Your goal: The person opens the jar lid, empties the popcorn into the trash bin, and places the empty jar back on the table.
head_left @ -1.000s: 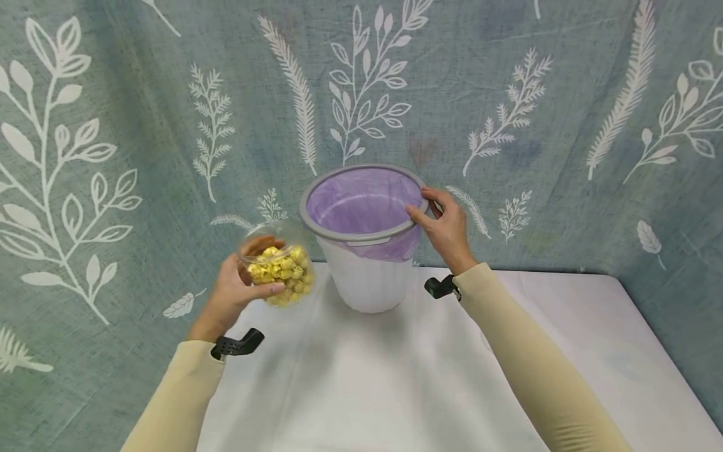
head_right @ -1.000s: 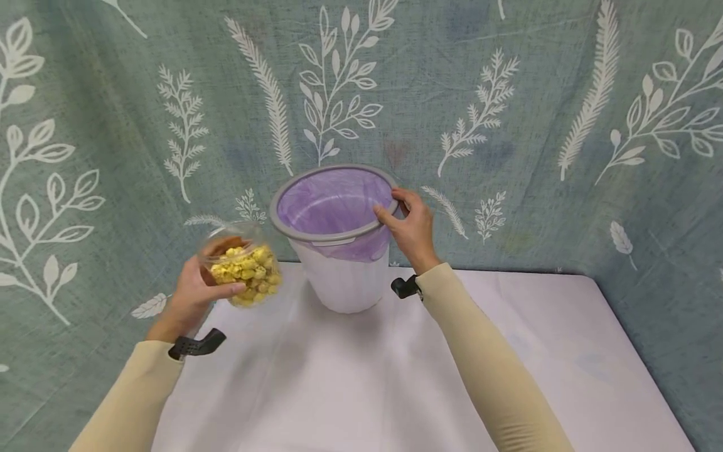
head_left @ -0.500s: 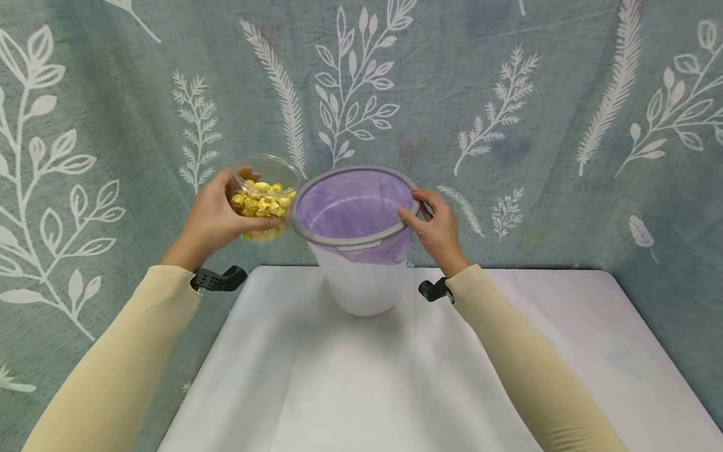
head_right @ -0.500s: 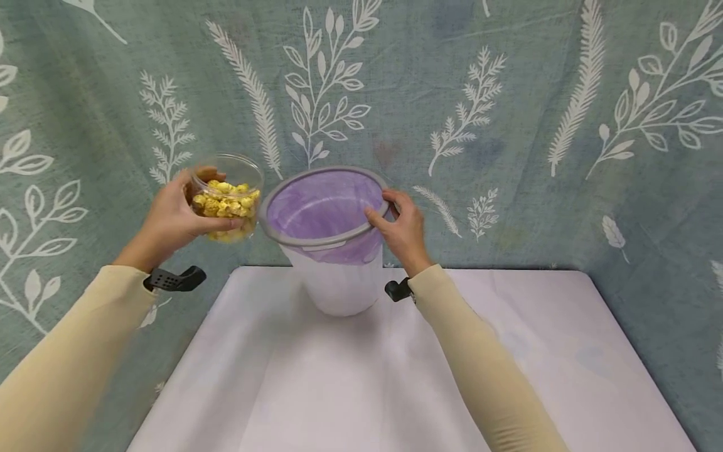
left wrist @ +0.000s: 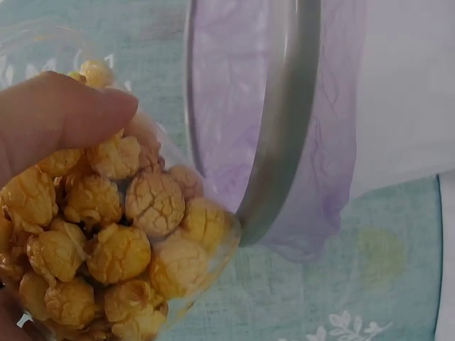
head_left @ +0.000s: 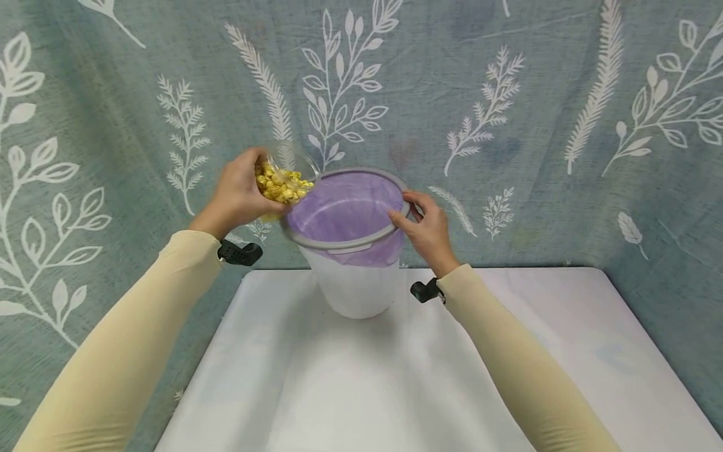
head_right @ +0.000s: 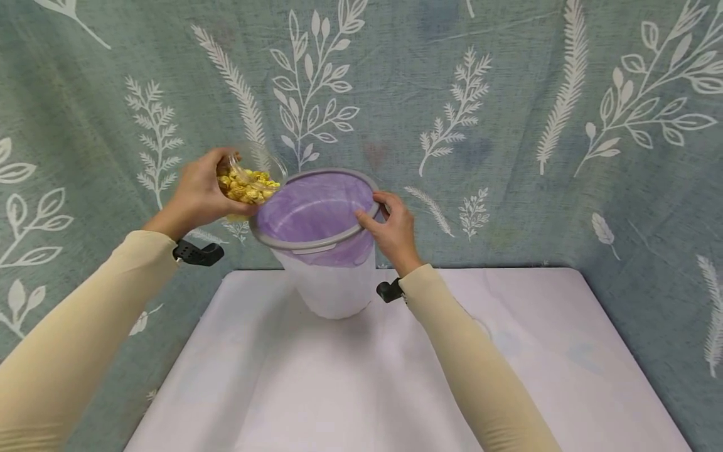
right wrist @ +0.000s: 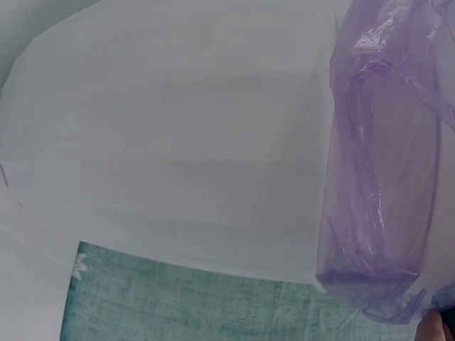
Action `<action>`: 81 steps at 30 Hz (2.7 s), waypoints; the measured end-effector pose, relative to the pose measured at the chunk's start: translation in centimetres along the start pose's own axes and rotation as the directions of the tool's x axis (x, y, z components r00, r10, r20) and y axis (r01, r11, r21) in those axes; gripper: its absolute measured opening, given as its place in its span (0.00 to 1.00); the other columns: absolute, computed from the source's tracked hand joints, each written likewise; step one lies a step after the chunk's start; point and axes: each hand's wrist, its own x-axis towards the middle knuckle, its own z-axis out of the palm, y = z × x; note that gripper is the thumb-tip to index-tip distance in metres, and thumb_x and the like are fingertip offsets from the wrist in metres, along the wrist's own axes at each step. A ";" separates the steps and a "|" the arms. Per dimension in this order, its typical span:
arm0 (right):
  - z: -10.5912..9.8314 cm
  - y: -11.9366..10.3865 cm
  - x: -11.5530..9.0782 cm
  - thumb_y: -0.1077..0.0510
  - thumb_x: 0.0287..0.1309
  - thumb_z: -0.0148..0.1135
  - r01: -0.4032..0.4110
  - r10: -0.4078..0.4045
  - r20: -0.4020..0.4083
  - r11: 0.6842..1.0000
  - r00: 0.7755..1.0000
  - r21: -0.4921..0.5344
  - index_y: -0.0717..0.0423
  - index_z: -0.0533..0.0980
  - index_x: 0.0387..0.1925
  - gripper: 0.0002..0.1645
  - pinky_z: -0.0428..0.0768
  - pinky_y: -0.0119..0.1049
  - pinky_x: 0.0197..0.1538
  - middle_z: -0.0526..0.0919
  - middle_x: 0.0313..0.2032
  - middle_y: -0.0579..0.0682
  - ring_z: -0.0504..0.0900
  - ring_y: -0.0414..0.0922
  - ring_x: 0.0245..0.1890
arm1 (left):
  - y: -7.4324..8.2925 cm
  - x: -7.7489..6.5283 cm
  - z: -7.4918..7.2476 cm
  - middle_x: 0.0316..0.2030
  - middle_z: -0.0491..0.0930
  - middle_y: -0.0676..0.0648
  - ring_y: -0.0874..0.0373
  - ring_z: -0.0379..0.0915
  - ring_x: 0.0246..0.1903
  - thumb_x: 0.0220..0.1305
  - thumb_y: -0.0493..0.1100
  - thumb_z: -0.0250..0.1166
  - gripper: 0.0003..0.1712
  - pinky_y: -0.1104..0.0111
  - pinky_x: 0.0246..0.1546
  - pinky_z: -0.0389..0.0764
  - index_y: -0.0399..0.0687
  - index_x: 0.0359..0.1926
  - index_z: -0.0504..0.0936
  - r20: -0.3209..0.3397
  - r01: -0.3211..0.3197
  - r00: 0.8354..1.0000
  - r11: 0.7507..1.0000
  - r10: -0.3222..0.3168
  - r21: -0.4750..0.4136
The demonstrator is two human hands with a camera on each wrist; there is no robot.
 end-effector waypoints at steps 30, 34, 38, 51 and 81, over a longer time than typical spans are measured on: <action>0.1 0.0 0.0 0.63 0.60 0.68 0.001 -0.001 0.000 1.000 1.000 0.001 0.72 0.71 0.60 0.29 0.66 0.43 0.70 0.70 0.64 0.66 0.66 0.56 0.68 | 1.6 1.7 1.2 0.68 0.66 0.36 0.37 0.58 0.68 0.30 0.35 0.83 0.63 0.48 0.72 0.52 0.38 0.71 0.61 0.133 -0.236 0.970 0.909 0.201 0.345; 0.0 0.1 0.0 0.63 0.60 0.68 0.006 -0.006 0.003 1.000 1.000 0.000 0.72 0.71 0.60 0.29 0.66 0.43 0.70 0.70 0.64 0.66 0.67 0.56 0.68 | 1.7 1.7 1.5 0.67 0.67 0.37 0.38 0.58 0.69 0.31 0.35 0.82 0.61 0.49 0.72 0.52 0.38 0.70 0.63 0.136 -0.257 0.966 0.887 0.221 0.383; 0.0 0.2 0.0 0.63 0.60 0.68 0.004 -0.004 0.009 1.000 1.000 -0.006 0.72 0.71 0.60 0.29 0.66 0.43 0.70 0.69 0.64 0.66 0.67 0.56 0.68 | 1.8 1.6 1.6 0.68 0.67 0.36 0.37 0.57 0.69 0.31 0.35 0.83 0.61 0.48 0.72 0.51 0.38 0.70 0.63 0.142 -0.266 0.963 0.879 0.228 0.395; 0.0 0.1 0.0 0.63 0.60 0.67 0.022 -0.022 0.001 0.999 1.000 -0.023 0.72 0.71 0.60 0.29 0.66 0.45 0.70 0.70 0.64 0.66 0.68 0.57 0.67 | 1.6 1.6 1.9 0.66 0.68 0.38 0.38 0.60 0.67 0.33 0.37 0.82 0.58 0.48 0.72 0.53 0.39 0.69 0.64 0.167 -0.335 0.942 0.824 0.291 0.458; 0.0 2.6 0.9 0.59 0.61 0.68 0.007 -0.007 0.000 0.999 1.000 -0.034 0.69 0.71 0.61 0.31 0.66 0.42 0.70 0.70 0.66 0.60 0.66 0.52 0.69 | 2.4 1.5 2.1 0.64 0.71 0.38 0.39 0.62 0.65 0.38 0.33 0.76 0.50 0.51 0.71 0.56 0.37 0.67 0.67 0.212 -0.412 0.910 0.719 0.356 0.559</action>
